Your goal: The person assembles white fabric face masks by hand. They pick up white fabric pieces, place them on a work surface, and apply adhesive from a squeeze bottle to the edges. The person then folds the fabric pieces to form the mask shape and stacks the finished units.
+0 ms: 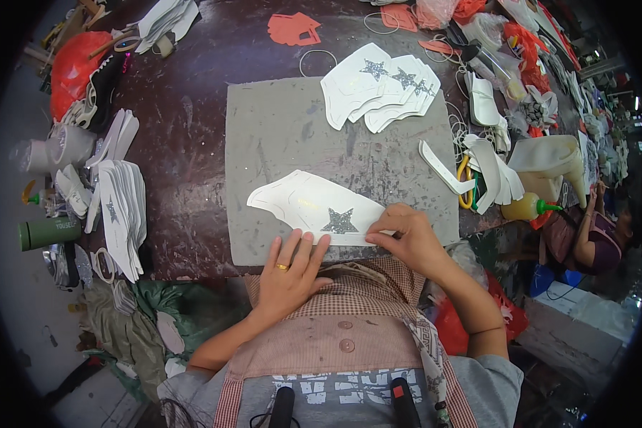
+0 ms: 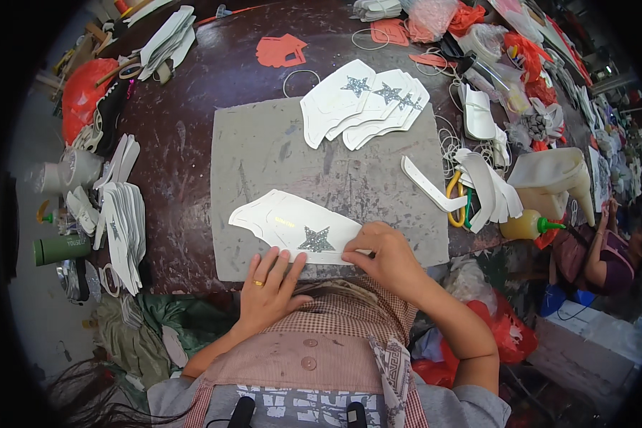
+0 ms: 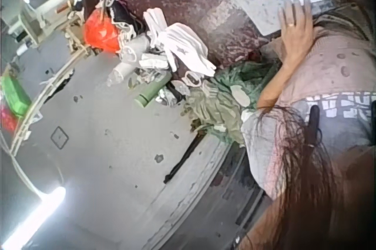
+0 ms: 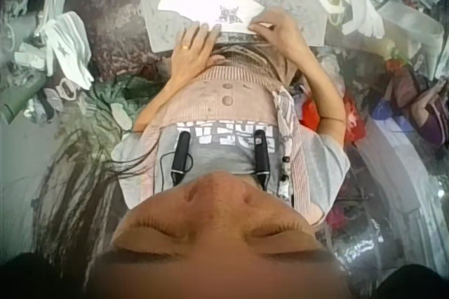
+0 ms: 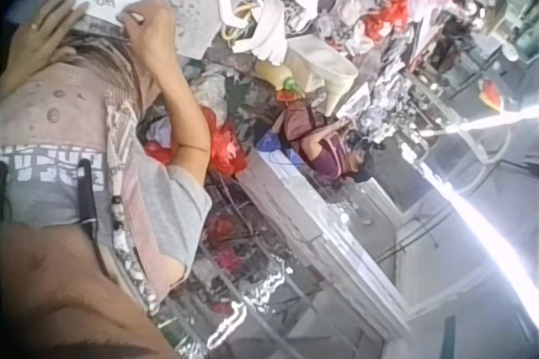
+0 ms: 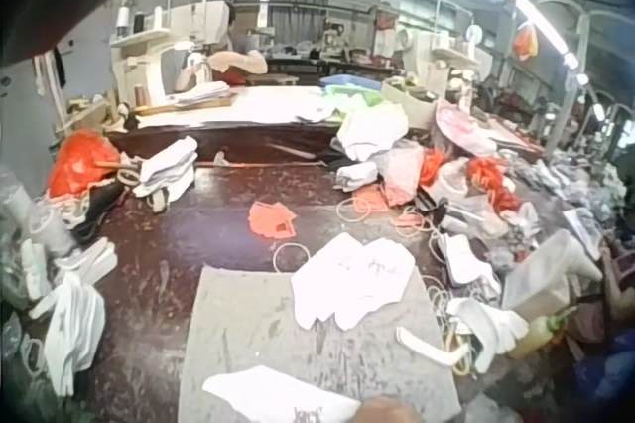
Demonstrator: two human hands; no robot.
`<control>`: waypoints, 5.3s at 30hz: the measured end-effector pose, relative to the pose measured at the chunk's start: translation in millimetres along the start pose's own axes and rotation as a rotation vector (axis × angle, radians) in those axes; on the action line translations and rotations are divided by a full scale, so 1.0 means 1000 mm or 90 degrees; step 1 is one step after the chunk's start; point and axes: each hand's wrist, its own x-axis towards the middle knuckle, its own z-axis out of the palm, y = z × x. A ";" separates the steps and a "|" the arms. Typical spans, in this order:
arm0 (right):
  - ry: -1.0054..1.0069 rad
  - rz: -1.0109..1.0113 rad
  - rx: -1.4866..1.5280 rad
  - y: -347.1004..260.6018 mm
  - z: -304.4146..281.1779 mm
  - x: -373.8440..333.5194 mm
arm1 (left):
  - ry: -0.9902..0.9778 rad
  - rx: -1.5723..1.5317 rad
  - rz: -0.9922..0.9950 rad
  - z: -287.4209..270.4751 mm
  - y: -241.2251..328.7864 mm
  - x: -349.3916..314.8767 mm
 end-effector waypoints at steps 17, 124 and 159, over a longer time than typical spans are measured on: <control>0.040 0.166 0.156 0.007 -0.024 -0.010 | -0.066 -0.123 0.105 0.012 0.043 0.028; -0.061 0.055 -0.017 -0.012 0.006 -0.011 | 0.003 0.077 0.019 -0.002 0.007 -0.024; 0.139 0.014 -0.108 -0.018 -0.026 -0.017 | -0.049 -0.361 -0.040 -0.029 0.024 0.055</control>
